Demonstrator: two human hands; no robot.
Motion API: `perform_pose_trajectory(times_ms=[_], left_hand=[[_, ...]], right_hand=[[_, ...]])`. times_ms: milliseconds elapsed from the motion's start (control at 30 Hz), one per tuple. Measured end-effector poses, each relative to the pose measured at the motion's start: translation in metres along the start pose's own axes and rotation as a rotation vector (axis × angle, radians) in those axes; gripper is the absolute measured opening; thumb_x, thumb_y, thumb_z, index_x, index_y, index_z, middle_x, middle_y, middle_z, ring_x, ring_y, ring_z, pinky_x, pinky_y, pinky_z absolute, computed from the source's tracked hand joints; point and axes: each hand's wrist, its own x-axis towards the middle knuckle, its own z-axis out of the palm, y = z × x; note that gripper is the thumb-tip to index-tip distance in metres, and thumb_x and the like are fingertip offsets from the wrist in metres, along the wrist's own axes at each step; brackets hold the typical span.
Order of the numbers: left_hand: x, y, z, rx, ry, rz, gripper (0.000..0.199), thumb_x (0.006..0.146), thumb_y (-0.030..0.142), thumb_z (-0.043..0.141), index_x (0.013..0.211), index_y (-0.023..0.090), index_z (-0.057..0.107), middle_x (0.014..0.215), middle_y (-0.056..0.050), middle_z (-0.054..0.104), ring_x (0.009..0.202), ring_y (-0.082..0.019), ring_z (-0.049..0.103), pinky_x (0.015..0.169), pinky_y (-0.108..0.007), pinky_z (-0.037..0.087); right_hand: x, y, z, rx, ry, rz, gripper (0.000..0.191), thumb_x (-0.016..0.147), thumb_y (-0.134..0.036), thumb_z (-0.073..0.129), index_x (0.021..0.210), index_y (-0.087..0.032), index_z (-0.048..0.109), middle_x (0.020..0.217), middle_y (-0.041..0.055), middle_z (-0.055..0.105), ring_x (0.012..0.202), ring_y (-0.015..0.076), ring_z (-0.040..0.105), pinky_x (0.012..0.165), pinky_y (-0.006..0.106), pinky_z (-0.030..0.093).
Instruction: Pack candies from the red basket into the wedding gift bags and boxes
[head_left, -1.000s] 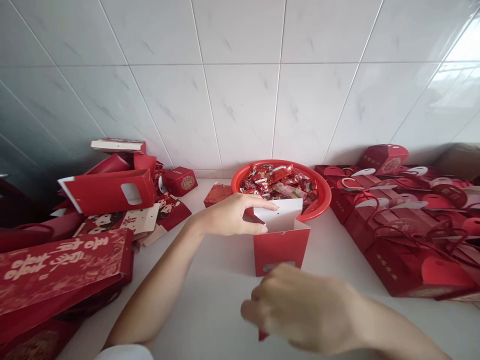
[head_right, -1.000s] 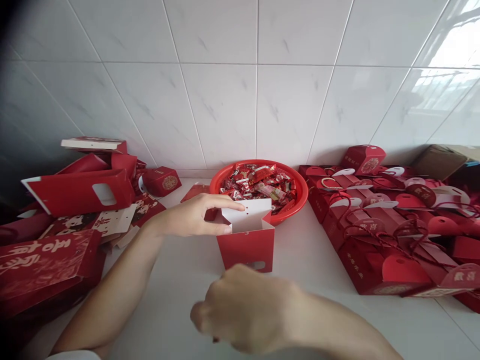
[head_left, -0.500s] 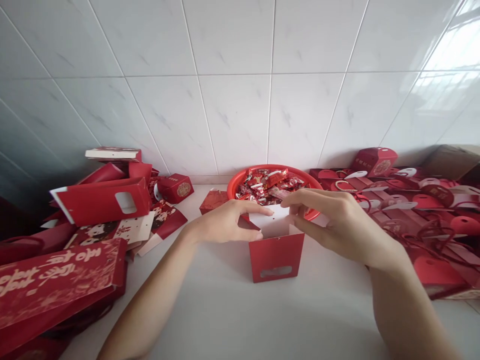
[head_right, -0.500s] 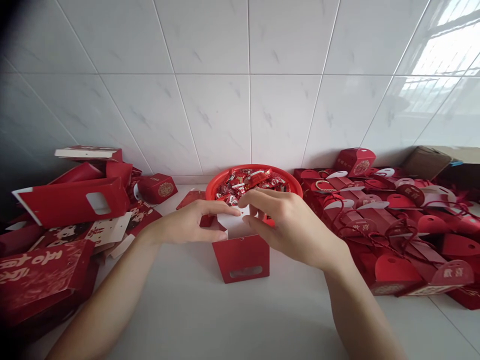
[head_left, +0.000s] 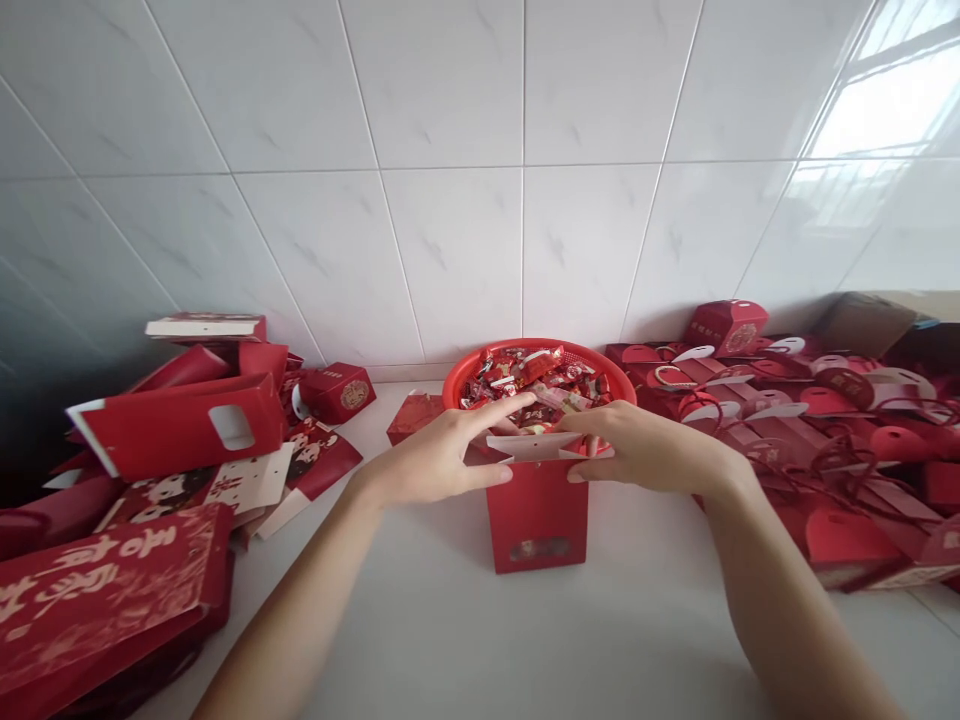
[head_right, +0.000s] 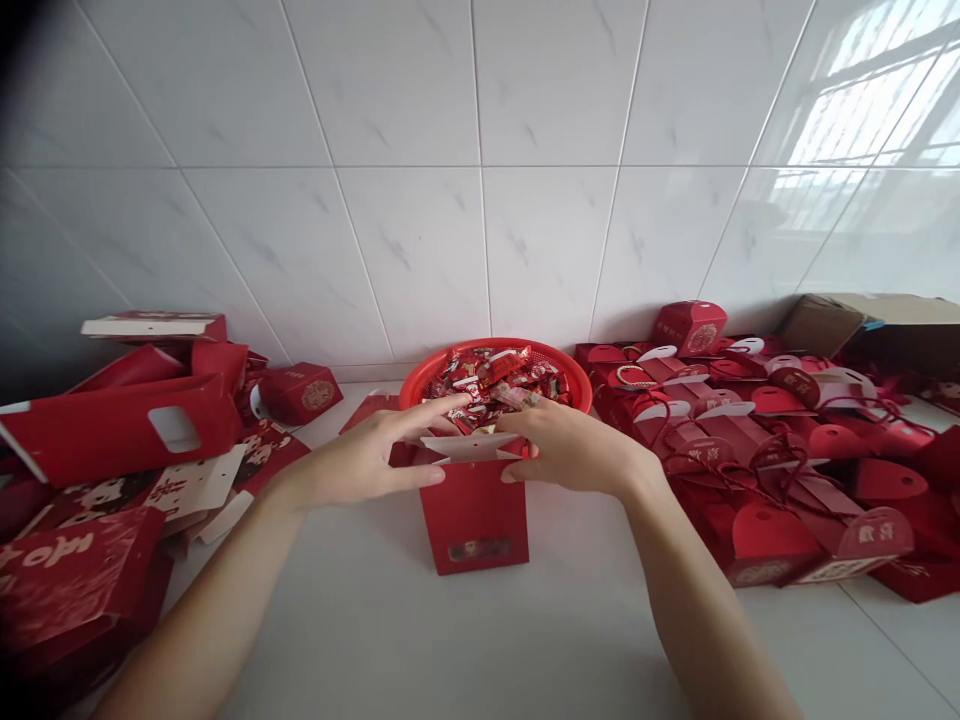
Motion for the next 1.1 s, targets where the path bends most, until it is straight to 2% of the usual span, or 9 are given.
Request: perform_pose_trajectory(times_ms=[100, 233, 400, 600, 700, 767, 867, 967, 1100], left_hand=[[0.004, -0.003, 0.003, 0.023, 0.028, 0.047, 0.041, 0.092, 0.03, 0.061, 0.133, 0.03, 0.058, 0.127, -0.001, 0.07, 0.115, -0.021, 0.066, 0.095, -0.03, 0.052], [0.01, -0.008, 0.006, 0.074, 0.061, 0.105, 0.012, 0.093, 0.024, 0.055, 0.098, 0.023, 0.066, 0.102, 0.001, 0.074, 0.092, -0.017, 0.068, 0.081, -0.027, 0.051], [0.011, -0.01, 0.008, 0.085, 0.063, 0.106, 0.013, 0.092, 0.022, 0.053, 0.094, 0.023, 0.066, 0.097, 0.002, 0.073, 0.089, -0.016, 0.066, 0.079, -0.025, 0.049], [0.011, -0.004, 0.011, 0.09, 0.072, 0.094, 0.014, 0.092, 0.02, 0.049, 0.092, 0.023, 0.062, 0.098, 0.001, 0.071, 0.09, -0.017, 0.065, 0.081, -0.026, 0.047], [0.011, -0.002, 0.015, 0.131, 0.074, 0.078, 0.016, 0.09, 0.013, 0.045, 0.088, 0.022, 0.057, 0.093, 0.001, 0.068, 0.083, -0.017, 0.062, 0.074, -0.027, 0.045], [0.012, -0.003, 0.016, 0.141, 0.077, 0.081, 0.016, 0.09, 0.012, 0.043, 0.085, 0.022, 0.055, 0.09, 0.001, 0.067, 0.08, -0.016, 0.06, 0.071, -0.027, 0.044], [0.012, -0.004, 0.014, 0.125, 0.073, 0.095, 0.01, 0.09, 0.018, 0.049, 0.085, 0.022, 0.056, 0.089, 0.002, 0.066, 0.079, -0.015, 0.06, 0.071, -0.026, 0.044], [0.011, -0.005, 0.01, 0.088, 0.03, 0.061, 0.008, 0.089, 0.031, 0.06, 0.089, 0.023, 0.06, 0.089, 0.002, 0.068, 0.078, -0.016, 0.06, 0.069, -0.026, 0.045], [0.012, -0.009, 0.007, 0.025, 0.002, 0.04, 0.016, 0.092, 0.037, 0.058, 0.092, 0.023, 0.065, 0.092, 0.002, 0.071, 0.083, -0.017, 0.063, 0.074, -0.026, 0.047]], right_hand=[[0.002, -0.001, 0.001, -0.007, 0.01, -0.019, 0.027, 0.092, -0.037, 0.061, 0.112, -0.022, 0.07, 0.107, 0.008, 0.07, 0.093, 0.0254, 0.065, 0.076, 0.033, 0.047], [0.002, -0.002, -0.001, 0.002, -0.011, -0.016, 0.038, 0.091, -0.057, 0.06, 0.091, -0.02, 0.066, 0.094, 0.0058, 0.066, 0.085, 0.0231, 0.061, 0.07, 0.031, 0.043], [0.005, 0.001, 0.0, 0.01, -0.021, -0.025, 0.048, 0.103, -0.052, 0.037, 0.075, -0.02, 0.058, 0.078, 0.003, 0.059, 0.077, 0.0199, 0.058, 0.068, 0.031, 0.04], [0.002, -0.002, 0.0, -0.023, -0.003, -0.015, 0.041, 0.103, -0.047, 0.041, 0.082, -0.02, 0.063, 0.082, 0.0039, 0.062, 0.073, 0.0194, 0.059, 0.064, 0.031, 0.04], [0.001, -0.004, 0.001, -0.056, -0.017, -0.019, 0.033, 0.097, -0.049, 0.055, 0.088, -0.019, 0.063, 0.082, 0.0031, 0.063, 0.07, 0.0186, 0.059, 0.06, 0.03, 0.037], [0.002, -0.005, 0.003, -0.101, -0.018, -0.02, 0.022, 0.095, -0.039, 0.061, 0.091, -0.018, 0.063, 0.082, 0.003, 0.064, 0.07, 0.0184, 0.059, 0.059, 0.029, 0.035], [0.004, -0.007, 0.008, -0.197, 0.019, -0.002, 0.006, 0.095, -0.022, 0.058, 0.093, -0.017, 0.062, 0.084, 0.0054, 0.066, 0.076, 0.021, 0.062, 0.058, 0.029, 0.034], [0.007, -0.01, 0.012, -0.266, 0.046, 0.026, 0.008, 0.093, -0.015, 0.056, 0.097, -0.016, 0.063, 0.089, 0.0077, 0.068, 0.081, 0.0234, 0.065, 0.058, 0.03, 0.033], [0.009, -0.015, 0.014, -0.305, 0.042, 0.048, 0.012, 0.093, -0.012, 0.054, 0.099, -0.016, 0.063, 0.091, 0.0078, 0.068, 0.081, 0.0232, 0.065, 0.058, 0.03, 0.033]])
